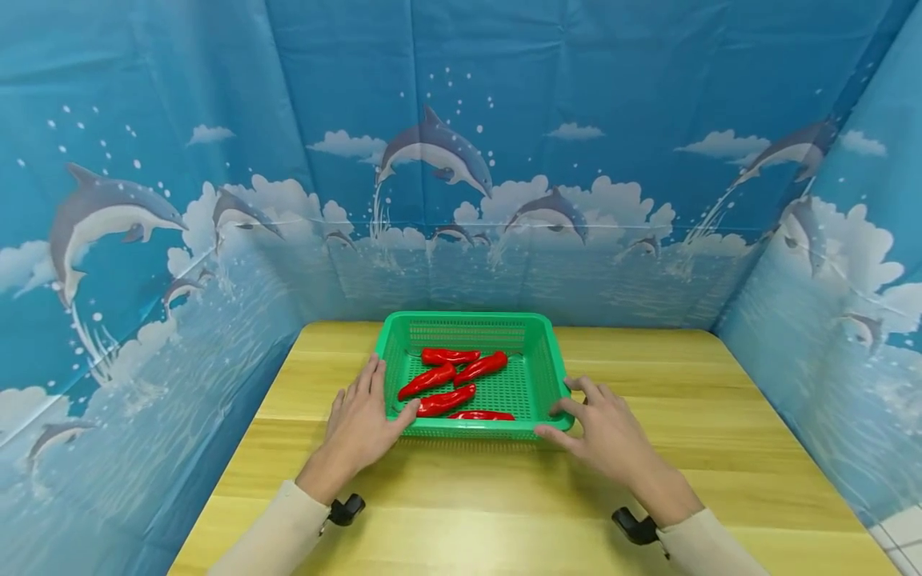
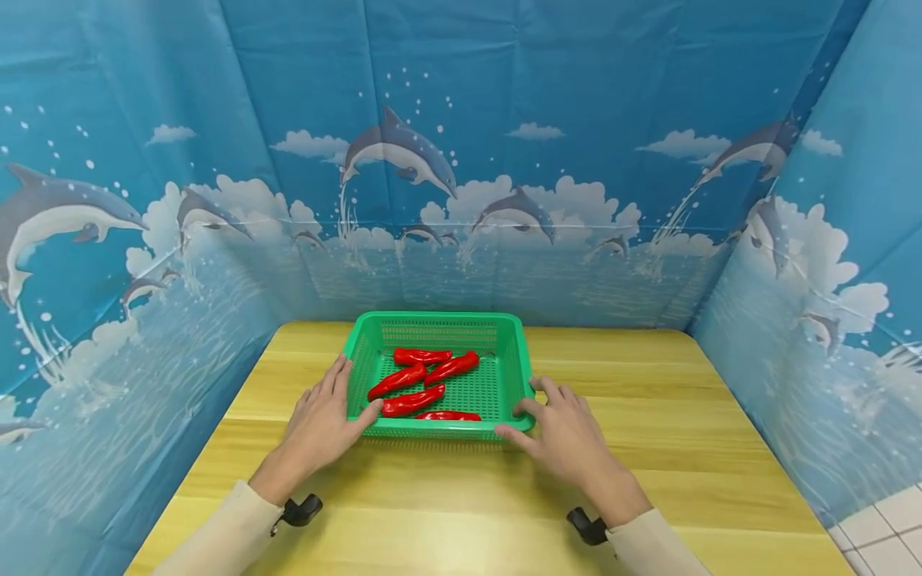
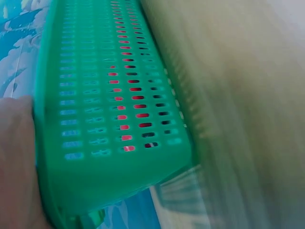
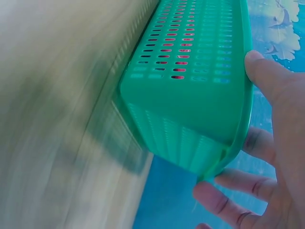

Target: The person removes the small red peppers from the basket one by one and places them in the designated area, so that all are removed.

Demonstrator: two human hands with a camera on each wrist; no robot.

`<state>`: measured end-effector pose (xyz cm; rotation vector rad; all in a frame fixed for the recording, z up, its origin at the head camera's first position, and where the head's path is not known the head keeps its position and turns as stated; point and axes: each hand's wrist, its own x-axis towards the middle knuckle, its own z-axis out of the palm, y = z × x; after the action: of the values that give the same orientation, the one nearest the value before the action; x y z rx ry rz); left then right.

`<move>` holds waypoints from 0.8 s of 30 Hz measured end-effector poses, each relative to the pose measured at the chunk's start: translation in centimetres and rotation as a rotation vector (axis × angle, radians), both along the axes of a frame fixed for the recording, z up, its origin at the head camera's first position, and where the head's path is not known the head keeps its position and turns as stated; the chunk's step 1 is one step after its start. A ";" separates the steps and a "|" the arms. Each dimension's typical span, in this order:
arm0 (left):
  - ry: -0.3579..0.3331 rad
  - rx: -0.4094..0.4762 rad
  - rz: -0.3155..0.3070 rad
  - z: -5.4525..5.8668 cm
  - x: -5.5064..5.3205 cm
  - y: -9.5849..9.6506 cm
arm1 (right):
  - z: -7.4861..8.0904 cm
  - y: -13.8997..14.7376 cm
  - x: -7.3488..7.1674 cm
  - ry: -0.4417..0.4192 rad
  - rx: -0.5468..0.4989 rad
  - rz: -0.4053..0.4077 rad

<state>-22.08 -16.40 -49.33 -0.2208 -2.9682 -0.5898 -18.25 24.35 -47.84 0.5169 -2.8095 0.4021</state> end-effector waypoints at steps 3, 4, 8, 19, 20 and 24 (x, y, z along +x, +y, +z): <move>0.001 -0.017 -0.011 0.0 0.5 0.1 | 0.2 0.2 0.6 0.003 -0.005 0.002; 0.002 -0.022 -0.015 0.0 0.7 0.1 | 0.2 0.3 0.8 0.003 -0.004 0.001; 0.016 -0.047 -0.019 0.3 1.4 0.1 | 0.3 0.4 1.4 0.001 -0.005 0.001; 0.024 -0.059 -0.040 0.8 2.9 0.7 | 0.5 1.7 3.3 -0.042 -0.045 0.015; 0.030 -0.060 -0.040 0.8 3.0 0.8 | 0.5 1.9 3.5 -0.042 -0.048 0.018; 0.048 -0.083 -0.029 0.9 3.2 0.9 | 0.5 2.2 3.9 -0.040 -0.043 0.029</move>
<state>-18.90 -15.49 -48.48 -0.2817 -2.9507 -0.4588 -14.34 26.59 -47.32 0.5462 -2.8281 0.4828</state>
